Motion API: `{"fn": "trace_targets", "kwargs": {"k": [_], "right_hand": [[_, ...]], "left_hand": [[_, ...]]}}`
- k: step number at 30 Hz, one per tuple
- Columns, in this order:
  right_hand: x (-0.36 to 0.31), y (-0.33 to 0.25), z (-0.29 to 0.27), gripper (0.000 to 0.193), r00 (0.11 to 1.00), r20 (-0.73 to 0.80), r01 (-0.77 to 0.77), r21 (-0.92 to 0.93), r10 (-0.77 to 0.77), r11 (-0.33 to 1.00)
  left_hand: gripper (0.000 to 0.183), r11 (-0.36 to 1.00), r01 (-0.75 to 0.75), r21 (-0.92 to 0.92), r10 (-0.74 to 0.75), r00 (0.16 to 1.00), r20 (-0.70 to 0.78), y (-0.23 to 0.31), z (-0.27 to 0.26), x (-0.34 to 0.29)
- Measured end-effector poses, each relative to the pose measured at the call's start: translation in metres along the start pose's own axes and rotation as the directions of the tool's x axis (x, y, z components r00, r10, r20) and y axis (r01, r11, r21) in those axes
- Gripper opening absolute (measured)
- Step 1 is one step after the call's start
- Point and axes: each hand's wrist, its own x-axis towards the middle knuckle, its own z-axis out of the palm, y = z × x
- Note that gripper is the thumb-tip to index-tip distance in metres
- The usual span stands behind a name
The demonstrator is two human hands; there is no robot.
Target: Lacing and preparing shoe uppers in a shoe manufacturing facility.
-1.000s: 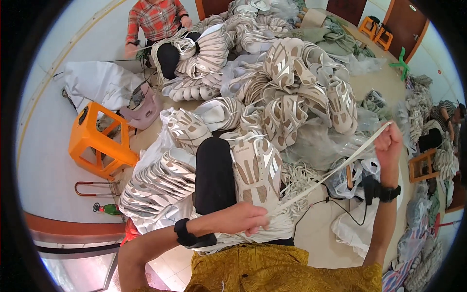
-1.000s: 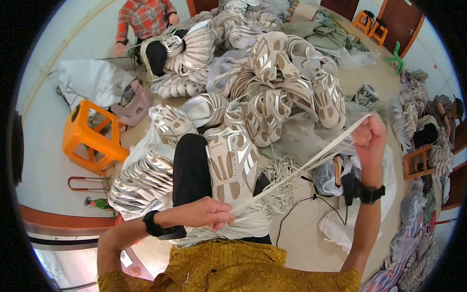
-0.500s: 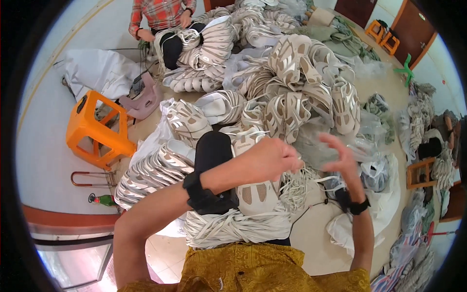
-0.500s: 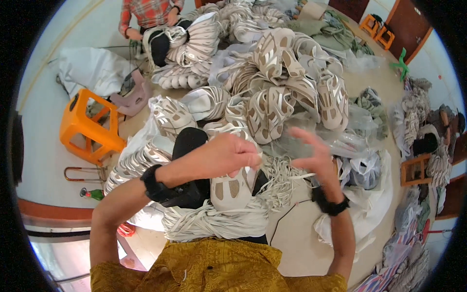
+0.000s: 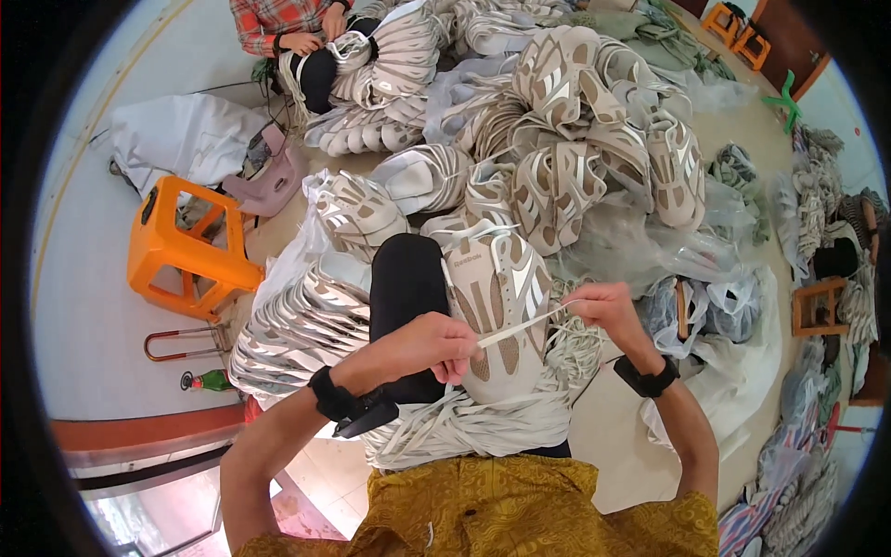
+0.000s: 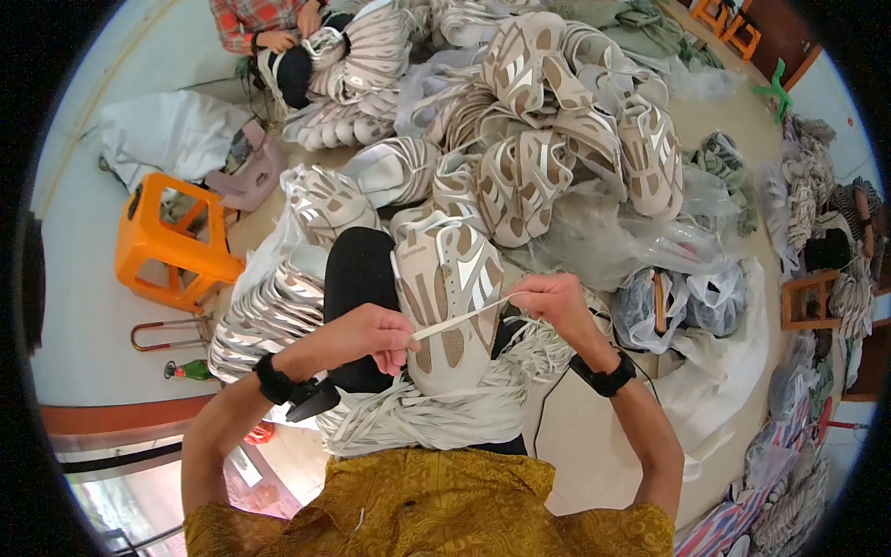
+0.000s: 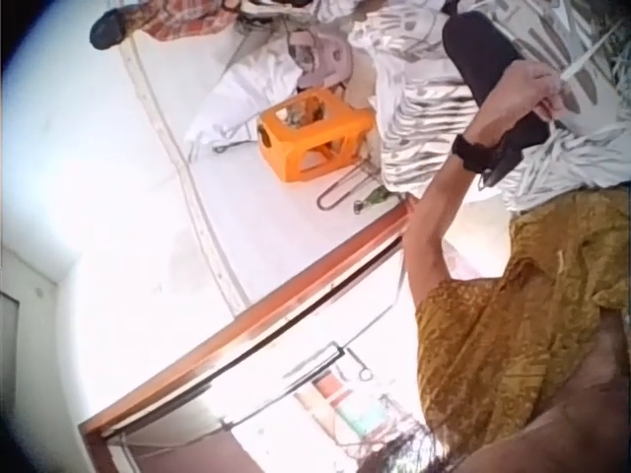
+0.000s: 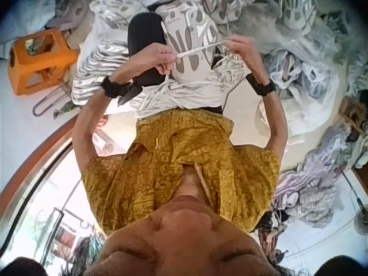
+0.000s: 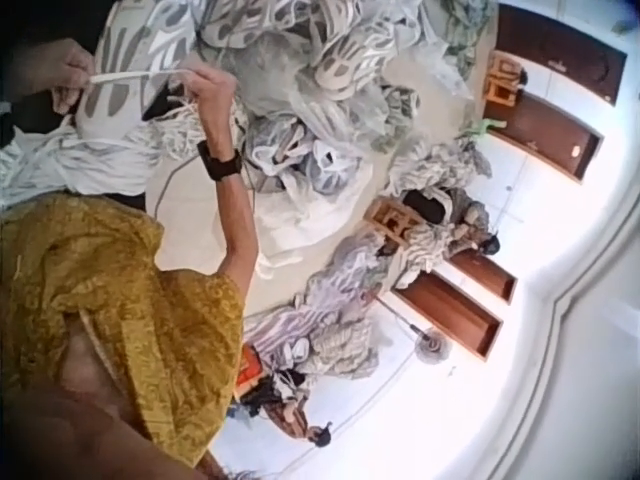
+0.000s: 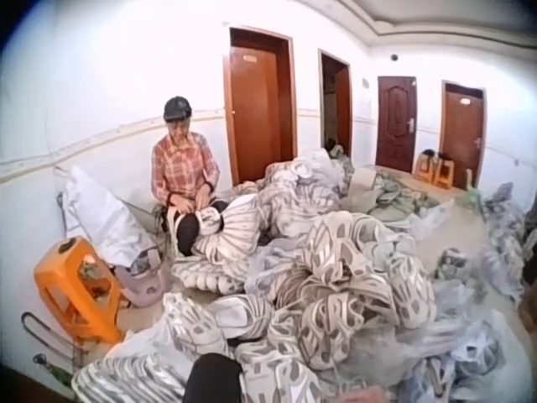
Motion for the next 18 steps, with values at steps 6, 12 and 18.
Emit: {"fn": "trace_targets", "kwargs": {"k": [6, 12, 18], "right_hand": [[-0.002, -0.034, 0.046, 0.042, 0.737, 0.148, 0.596, -0.603, -0.66, 0.53], [-0.006, -0.039, 0.084, 0.03, 0.891, 0.227, 0.442, -0.23, -0.393, 0.867], [-0.01, -0.025, 0.09, 0.014, 0.972, 0.187, 0.143, 0.022, -0.145, 0.989]], "left_hand": [[0.021, 0.953, -0.039, -0.299, 0.026, 0.999, -0.047, -0.001, 0.011, 0.015], [0.026, 0.899, -0.013, -0.437, 0.073, 0.99, 0.119, -0.004, 0.01, 0.011], [0.028, 0.833, -0.015, -0.553, 0.11, 0.984, 0.139, -0.014, 0.022, 0.007]]}}
